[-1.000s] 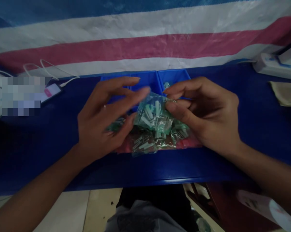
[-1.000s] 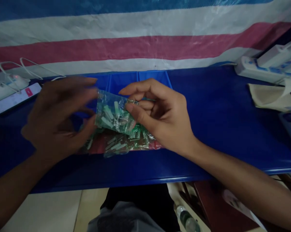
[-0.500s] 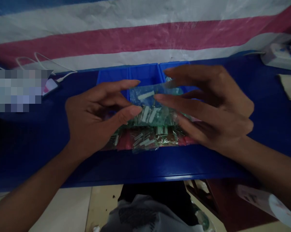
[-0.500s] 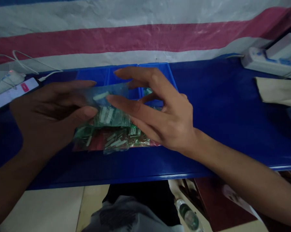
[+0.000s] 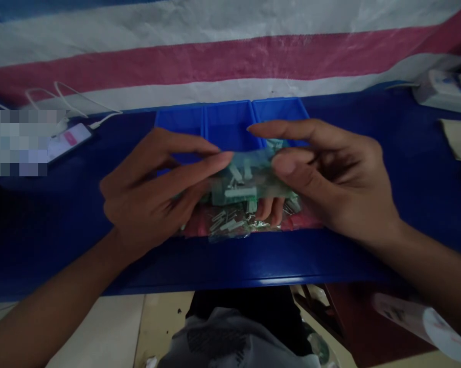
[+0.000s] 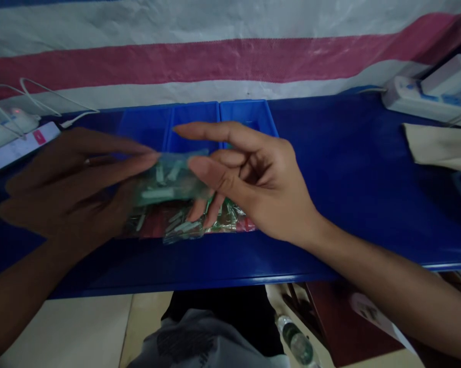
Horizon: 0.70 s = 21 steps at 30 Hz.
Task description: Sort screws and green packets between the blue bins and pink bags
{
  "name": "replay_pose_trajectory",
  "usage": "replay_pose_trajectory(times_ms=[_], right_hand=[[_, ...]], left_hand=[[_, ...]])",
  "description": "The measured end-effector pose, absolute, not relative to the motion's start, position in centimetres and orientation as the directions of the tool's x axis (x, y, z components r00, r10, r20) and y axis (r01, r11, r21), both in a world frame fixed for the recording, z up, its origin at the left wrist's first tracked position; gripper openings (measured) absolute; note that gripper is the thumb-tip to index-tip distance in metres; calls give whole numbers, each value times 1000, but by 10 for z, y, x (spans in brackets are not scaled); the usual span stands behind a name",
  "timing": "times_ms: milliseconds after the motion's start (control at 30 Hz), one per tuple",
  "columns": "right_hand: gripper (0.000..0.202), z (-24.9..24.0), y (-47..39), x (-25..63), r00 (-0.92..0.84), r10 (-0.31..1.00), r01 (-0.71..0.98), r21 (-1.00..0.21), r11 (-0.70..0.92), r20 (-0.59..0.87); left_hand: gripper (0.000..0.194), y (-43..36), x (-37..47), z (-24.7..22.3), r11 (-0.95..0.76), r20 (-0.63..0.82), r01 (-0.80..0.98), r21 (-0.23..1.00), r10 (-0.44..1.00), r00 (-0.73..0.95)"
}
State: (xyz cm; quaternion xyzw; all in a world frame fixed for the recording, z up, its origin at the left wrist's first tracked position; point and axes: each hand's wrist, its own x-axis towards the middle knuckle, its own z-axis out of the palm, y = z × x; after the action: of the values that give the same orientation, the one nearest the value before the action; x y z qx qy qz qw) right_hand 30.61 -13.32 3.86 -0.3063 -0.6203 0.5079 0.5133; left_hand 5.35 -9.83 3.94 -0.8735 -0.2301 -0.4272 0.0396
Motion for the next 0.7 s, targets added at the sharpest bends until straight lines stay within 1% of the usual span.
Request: replay_pose_trajectory(times_ms=[33,67,100,133,167,200,233,300,333,400,433,467,500,533,567,600,633,667,700], right_hand=[[17,38,-133,307,-269,887,-86,-927,365,374],[16,38,-133,308,-246,857,0,-884,468,453],[16,37,-133,309,-225,808,105,-811,575,544],[18,36,-132,309,-210,756,203,-729,654,620],[20,35,-132,309,-193,718,277,-665,693,668],[22,33,-132,309,-175,707,315,-642,699,685],[22,32,-132,308,-152,725,325,-659,678,672],[23,30,-131,305,-112,786,281,-739,612,608],[27,30,-130,304,-104,802,244,-766,594,589],[38,29,-123,307,-89,804,190,-782,593,588],[40,29,-117,312,-66,791,191,-770,609,609],[38,29,-109,319,-37,775,223,-750,622,631],[31,28,-100,329,-8,755,279,-724,631,655],[23,27,-89,341,18,739,371,-691,621,674],[20,26,-79,353,16,749,456,-671,584,663],[20,23,-69,366,-9,767,527,-649,549,642],[22,20,-60,377,-75,798,611,-605,510,597],[23,16,-52,387,-151,816,680,-540,495,558],[22,12,-47,394,-179,815,701,-510,499,551]], left_hand=[[22,-100,55,41,-867,751,458,195,433,499],[12,-102,56,42,-830,732,480,285,511,450],[9,-103,58,42,-784,707,492,380,589,392],[14,-103,60,43,-748,691,479,459,640,337],[17,-103,61,43,-723,674,456,519,674,301],[17,-103,63,42,-709,657,428,560,695,292],[16,-102,64,42,-707,645,401,583,703,300],[13,-101,65,40,-727,637,357,586,686,352],[10,-101,65,39,-735,634,344,585,678,371],[3,-101,65,37,-722,616,327,610,692,376],[9,-101,65,36,-698,598,325,638,716,361],[14,-101,65,35,-667,575,325,670,744,340],[18,-101,64,34,-637,556,322,700,770,314],[19,-101,64,34,-613,541,317,724,789,291],[19,-100,63,34,-596,531,312,740,802,272],[18,-99,63,34,-589,530,304,748,807,259],[17,-98,63,34,-587,529,296,753,809,256],[17,-97,62,35,-586,528,291,756,809,258],[17,-97,62,36,-586,526,289,757,809,262]])
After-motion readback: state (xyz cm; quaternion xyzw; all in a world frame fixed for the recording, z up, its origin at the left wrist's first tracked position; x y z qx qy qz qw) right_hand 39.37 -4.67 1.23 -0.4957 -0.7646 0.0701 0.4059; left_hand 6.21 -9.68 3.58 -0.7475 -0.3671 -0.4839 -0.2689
